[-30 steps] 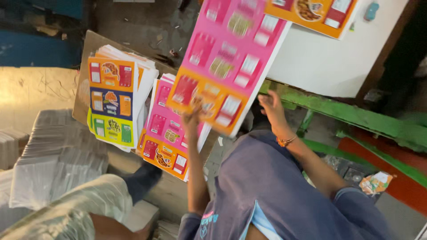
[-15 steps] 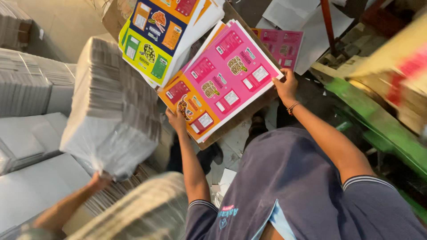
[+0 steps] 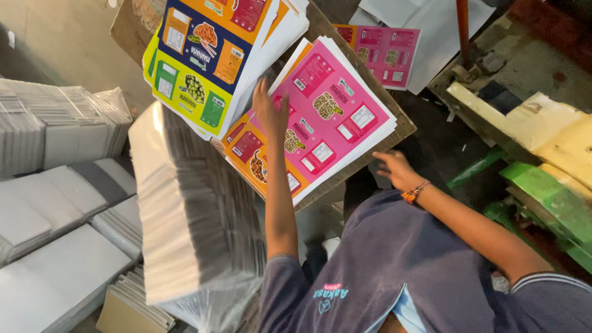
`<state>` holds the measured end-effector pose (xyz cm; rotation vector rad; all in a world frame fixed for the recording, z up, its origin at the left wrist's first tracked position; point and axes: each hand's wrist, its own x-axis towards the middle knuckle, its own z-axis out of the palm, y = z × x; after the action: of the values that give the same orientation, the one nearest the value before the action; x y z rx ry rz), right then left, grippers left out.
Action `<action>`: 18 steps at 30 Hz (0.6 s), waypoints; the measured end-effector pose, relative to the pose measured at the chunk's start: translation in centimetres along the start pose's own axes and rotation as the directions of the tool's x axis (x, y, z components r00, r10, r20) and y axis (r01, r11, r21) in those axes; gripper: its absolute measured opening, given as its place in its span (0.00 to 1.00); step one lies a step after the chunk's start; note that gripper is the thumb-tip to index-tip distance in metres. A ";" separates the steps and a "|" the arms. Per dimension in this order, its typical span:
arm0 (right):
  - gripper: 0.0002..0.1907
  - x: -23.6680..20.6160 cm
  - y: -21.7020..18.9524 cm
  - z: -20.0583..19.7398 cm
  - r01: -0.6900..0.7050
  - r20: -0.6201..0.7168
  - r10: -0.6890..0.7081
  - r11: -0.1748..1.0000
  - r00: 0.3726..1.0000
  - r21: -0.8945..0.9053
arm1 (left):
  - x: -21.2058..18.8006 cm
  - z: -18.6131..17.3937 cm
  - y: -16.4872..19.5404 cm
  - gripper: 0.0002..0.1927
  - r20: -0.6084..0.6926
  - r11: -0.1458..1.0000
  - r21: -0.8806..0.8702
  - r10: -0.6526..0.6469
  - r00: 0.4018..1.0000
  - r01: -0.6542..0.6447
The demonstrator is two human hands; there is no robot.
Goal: The person repeatedly picks up printed sheets from a pile and places them onto a stack on a table. The person handles the sheets one at a time, aligning them before adding them to the growing stack.
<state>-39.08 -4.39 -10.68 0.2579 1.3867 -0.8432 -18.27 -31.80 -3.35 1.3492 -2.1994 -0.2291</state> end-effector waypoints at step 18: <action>0.30 -22.4 -9.1 -5.2 0.397 0.486 -0.420 0.905 0.766 0.156 | -2.0 2.9 12.3 0.32 0.021 0.987 -0.155 0.046 0.999 -0.042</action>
<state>-47.95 0.82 11.80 -0.2443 0.9232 -1.2051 -28.64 -24.46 -1.46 1.2187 -2.1798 -0.3924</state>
